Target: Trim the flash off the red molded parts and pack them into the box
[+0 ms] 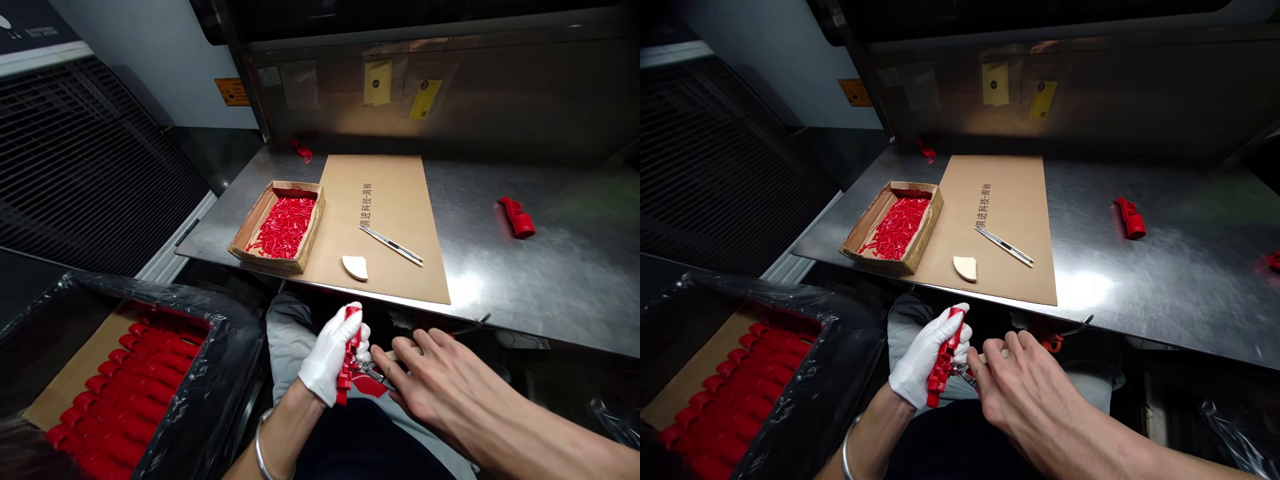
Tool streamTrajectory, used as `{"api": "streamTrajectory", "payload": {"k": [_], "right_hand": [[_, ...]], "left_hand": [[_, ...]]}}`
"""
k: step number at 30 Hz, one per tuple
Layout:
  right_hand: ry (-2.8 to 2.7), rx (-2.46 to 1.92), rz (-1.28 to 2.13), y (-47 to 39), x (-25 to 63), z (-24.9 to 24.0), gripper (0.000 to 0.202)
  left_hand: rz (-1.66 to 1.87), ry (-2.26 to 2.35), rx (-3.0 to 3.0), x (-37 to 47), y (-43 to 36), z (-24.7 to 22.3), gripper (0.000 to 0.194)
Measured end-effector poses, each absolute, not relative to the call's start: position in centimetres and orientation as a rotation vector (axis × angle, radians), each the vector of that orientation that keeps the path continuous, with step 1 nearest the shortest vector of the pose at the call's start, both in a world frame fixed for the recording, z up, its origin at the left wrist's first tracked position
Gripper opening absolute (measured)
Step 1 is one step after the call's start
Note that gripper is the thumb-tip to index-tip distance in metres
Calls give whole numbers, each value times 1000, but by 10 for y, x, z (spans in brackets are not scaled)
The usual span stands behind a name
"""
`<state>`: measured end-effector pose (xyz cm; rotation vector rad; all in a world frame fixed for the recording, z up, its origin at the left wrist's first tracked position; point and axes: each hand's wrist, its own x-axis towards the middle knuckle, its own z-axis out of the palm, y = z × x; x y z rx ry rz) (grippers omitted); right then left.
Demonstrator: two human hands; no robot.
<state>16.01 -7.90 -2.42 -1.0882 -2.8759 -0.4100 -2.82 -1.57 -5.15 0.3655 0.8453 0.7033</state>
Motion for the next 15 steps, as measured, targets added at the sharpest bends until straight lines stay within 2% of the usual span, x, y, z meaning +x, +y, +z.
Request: {"api": "streamTrajectory", "payload": {"k": [5, 10, 15], "right_hand": [[-2936, -1107, -301, -69, 157, -19, 53], [-2987, -1128, -208, -65, 147, -3, 36], [-2901, -1158, -260, -63, 142, -1, 35]], "left_hand": [[669, 807, 336, -28, -17, -50, 35], [659, 778, 298, -29, -17, -52, 36], [638, 740, 307, -30, -15, -54, 38]]}}
